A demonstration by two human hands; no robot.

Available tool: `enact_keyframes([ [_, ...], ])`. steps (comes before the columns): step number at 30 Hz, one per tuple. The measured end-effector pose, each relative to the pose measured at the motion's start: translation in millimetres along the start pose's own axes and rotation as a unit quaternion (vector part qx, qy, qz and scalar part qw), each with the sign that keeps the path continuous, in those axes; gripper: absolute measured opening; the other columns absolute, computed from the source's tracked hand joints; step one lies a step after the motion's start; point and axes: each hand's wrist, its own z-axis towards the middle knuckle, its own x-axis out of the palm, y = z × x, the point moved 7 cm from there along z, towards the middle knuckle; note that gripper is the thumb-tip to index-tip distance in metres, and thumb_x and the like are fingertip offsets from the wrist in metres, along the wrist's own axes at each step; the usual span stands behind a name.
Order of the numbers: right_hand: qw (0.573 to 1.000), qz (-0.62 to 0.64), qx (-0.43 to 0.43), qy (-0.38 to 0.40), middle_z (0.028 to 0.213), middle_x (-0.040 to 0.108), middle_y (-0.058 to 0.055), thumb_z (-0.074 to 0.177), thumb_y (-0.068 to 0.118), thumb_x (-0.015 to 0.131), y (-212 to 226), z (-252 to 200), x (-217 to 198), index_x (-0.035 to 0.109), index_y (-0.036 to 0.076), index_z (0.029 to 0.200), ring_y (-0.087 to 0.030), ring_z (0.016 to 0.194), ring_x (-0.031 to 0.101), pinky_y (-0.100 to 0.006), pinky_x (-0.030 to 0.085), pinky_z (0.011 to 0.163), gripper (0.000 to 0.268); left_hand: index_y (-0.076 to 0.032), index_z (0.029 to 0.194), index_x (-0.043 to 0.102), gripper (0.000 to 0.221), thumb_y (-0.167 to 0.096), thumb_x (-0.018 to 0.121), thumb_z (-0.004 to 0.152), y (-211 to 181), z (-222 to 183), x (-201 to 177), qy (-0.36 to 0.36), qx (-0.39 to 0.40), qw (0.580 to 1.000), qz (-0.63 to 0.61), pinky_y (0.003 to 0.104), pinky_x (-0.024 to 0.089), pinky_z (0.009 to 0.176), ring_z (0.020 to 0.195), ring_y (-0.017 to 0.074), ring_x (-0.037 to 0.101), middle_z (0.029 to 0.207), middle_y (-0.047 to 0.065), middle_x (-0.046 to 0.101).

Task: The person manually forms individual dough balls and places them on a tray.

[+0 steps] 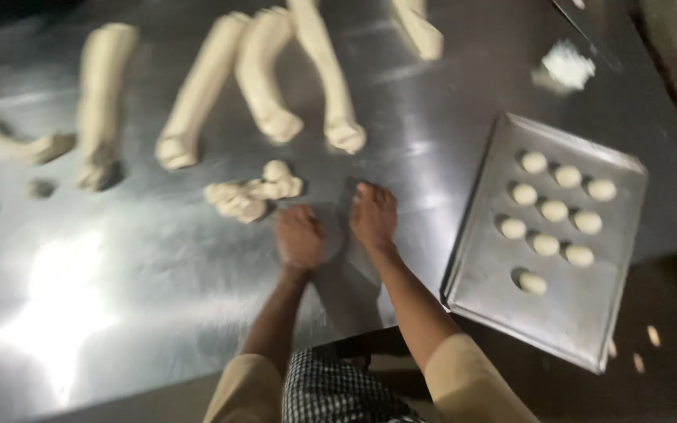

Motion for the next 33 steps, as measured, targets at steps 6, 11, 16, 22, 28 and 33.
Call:
enact_keyframes([
  [6, 0.990, 0.089, -0.037, 0.107, 0.118, 0.065, -0.017, 0.093, 0.003, 0.060, 4, -97, -28, 0.057, 0.004, 0.121, -0.038, 0.112, 0.060, -0.050, 0.042, 0.104, 0.028, 0.000, 0.108, 0.062, 0.032, -0.024, 0.058, 0.089, -12, -117, -20, 0.122, 0.027, 0.992, 0.034, 0.047, 0.042, 0.086, 0.099, 0.0334, 0.052, 0.105, 0.017, 0.059],
  [11, 0.981, 0.017, -0.100, 0.164, 0.114, 0.062, -0.022, 0.095, 0.010, 0.058, -45, -138, -32, 0.055, 0.002, 0.121, -0.040, 0.108, 0.058, -0.052, 0.041, 0.102, 0.028, 0.005, 0.113, 0.060, 0.043, -0.032, 0.060, 0.091, 41, -169, -15, 0.256, 0.031, 0.966, 0.021, 0.047, 0.043, 0.090, 0.102, 0.0370, 0.052, 0.109, 0.023, 0.057],
  [16, 0.994, -0.011, -0.012, 0.105, 0.111, 0.065, -0.021, 0.096, 0.008, 0.058, -64, -78, -25, 0.056, 0.002, 0.122, -0.039, 0.101, 0.059, -0.053, 0.041, 0.092, 0.028, -0.002, 0.108, 0.062, 0.030, -0.021, 0.058, 0.085, 76, -100, 23, 0.059, 0.016, 0.998, -0.018, 0.050, 0.040, 0.094, 0.106, 0.0389, 0.053, 0.115, 0.019, 0.060],
  [22, 0.998, -0.031, 0.037, 0.044, 0.100, 0.070, -0.014, 0.097, 0.009, 0.064, -67, -15, -6, 0.059, 0.006, 0.116, -0.034, 0.099, 0.062, -0.050, 0.043, 0.091, 0.020, -0.001, 0.101, 0.062, 0.024, -0.021, 0.058, 0.089, 44, -6, 21, 0.055, -0.060, 0.995, -0.059, 0.049, 0.040, 0.093, 0.099, 0.0361, 0.053, 0.101, 0.017, 0.061],
  [28, 0.997, -0.029, 0.072, -0.019, 0.111, 0.066, -0.015, 0.099, 0.015, 0.066, -46, 19, 2, 0.057, 0.006, 0.118, -0.035, 0.104, 0.061, -0.050, 0.042, 0.096, 0.023, -0.003, 0.094, 0.060, 0.015, -0.015, 0.061, 0.086, -19, 28, -9, -0.051, -0.069, 0.993, -0.086, 0.051, 0.042, 0.088, 0.094, 0.0359, 0.054, 0.094, 0.016, 0.059],
  [33, 0.993, 0.094, 0.047, -0.045, 0.111, 0.064, -0.018, 0.100, 0.006, 0.056, -19, -63, -24, 0.055, 0.004, 0.119, -0.039, 0.105, 0.060, -0.051, 0.045, 0.092, 0.019, 0.000, 0.099, 0.061, 0.014, -0.008, 0.058, 0.088, -56, -61, -12, -0.053, 0.051, 0.994, -0.082, 0.050, 0.044, 0.090, 0.096, 0.0366, 0.056, 0.099, 0.018, 0.060],
])
